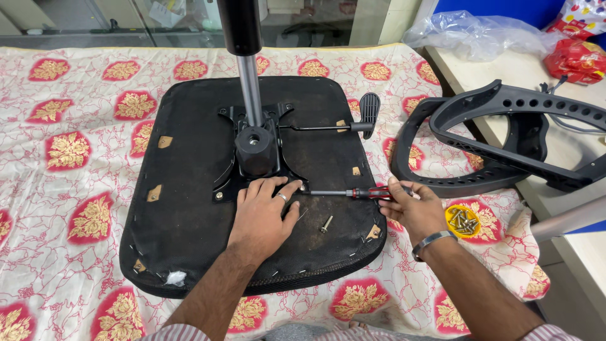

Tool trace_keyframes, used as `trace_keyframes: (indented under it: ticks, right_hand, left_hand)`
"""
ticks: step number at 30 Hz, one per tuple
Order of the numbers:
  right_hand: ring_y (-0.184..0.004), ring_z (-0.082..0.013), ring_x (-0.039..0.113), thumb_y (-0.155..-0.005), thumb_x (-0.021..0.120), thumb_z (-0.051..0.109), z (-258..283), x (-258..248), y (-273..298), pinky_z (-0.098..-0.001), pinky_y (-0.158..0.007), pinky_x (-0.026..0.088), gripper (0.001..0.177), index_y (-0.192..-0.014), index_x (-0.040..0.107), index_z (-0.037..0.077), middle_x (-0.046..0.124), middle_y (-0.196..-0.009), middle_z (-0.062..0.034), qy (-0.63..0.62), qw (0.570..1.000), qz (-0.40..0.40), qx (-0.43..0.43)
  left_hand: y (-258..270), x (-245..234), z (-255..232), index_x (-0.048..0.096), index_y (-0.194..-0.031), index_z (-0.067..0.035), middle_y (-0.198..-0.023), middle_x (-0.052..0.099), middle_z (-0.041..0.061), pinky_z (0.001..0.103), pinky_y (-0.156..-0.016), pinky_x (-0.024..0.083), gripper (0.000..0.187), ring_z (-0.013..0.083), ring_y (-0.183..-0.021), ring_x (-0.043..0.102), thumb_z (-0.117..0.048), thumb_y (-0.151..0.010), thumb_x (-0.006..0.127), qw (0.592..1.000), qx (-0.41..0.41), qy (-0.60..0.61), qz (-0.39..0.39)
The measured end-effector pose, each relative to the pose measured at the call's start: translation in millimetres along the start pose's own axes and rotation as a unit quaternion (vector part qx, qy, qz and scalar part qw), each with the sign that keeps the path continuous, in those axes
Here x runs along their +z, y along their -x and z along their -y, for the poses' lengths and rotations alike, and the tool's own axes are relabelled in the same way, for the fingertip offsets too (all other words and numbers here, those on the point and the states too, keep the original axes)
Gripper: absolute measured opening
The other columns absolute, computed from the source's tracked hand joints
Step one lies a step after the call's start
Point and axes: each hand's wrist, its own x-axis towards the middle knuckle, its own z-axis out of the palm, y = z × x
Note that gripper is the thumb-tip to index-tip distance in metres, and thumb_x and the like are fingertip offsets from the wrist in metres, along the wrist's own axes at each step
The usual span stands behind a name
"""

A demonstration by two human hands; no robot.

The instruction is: The person attaches a black metal chair base to the underside of a black chair seat using a screwdriver and screws. They align the base, insert screws, and tighten them to secure the components.

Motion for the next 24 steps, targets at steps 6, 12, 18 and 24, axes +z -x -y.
trace_keyframes:
  ticks: [6,12,18,24]
  right_hand:
    - [-0.068,-0.0102,0.061,-0.086,0.082,0.044,-10,0,-3,-0.0232,-0.059,0.051,0.056,-0.117,0.074,-0.002,0.07,-0.085,-0.0054,0.291,0.952,0.011,-0.091]
    - [-0.065,-0.0109,0.064,-0.087,0.078,0.042,-14,-12,-14,-0.026,-0.055,0.052,0.047,-0.114,0.071,0.004,0.071,-0.083,-0.0053,0.215,0.973,0.005,-0.09]
    - [-0.075,-0.0146,0.072,-0.091,0.076,0.023,-25,-95,-35,-0.0289,-0.062,0.058,0.025,-0.105,0.075,0.002,0.076,-0.094,-0.0087,0.247,0.961,-0.118,-0.033]
    - [-0.077,-0.0187,0.074,-0.088,0.082,0.029,-51,-189,-62,-0.0332,-0.073,0.057,0.023,-0.105,0.082,0.013,0.08,-0.089,-0.0092,0.409,0.882,-0.235,0.0]
  left_hand:
    - [0,-1,-2,0.068,-0.133,-0.024,-0.133,0.06,0.007,0.049,-0.107,0.036,0.041,0.0259,-0.127,0.049,-0.03,-0.093,0.063,1.0,0.01,-0.007,0.005]
    - [-1,-4,-6,0.07,-0.131,-0.028,-0.134,0.058,0.009,0.049,-0.104,0.037,0.037,0.027,-0.127,0.048,-0.029,-0.095,0.06,0.999,0.013,-0.03,0.024]
    - [0,-3,-8,0.071,-0.13,-0.028,-0.133,0.06,0.008,0.048,-0.104,0.038,0.037,0.0264,-0.126,0.05,-0.029,-0.094,0.062,0.999,0.013,-0.033,0.006]
    - [-2,-1,-10,0.069,-0.132,-0.021,-0.129,0.062,0.006,0.047,-0.102,0.04,0.041,0.0255,-0.124,0.053,-0.029,-0.091,0.066,0.999,0.004,-0.033,-0.017]
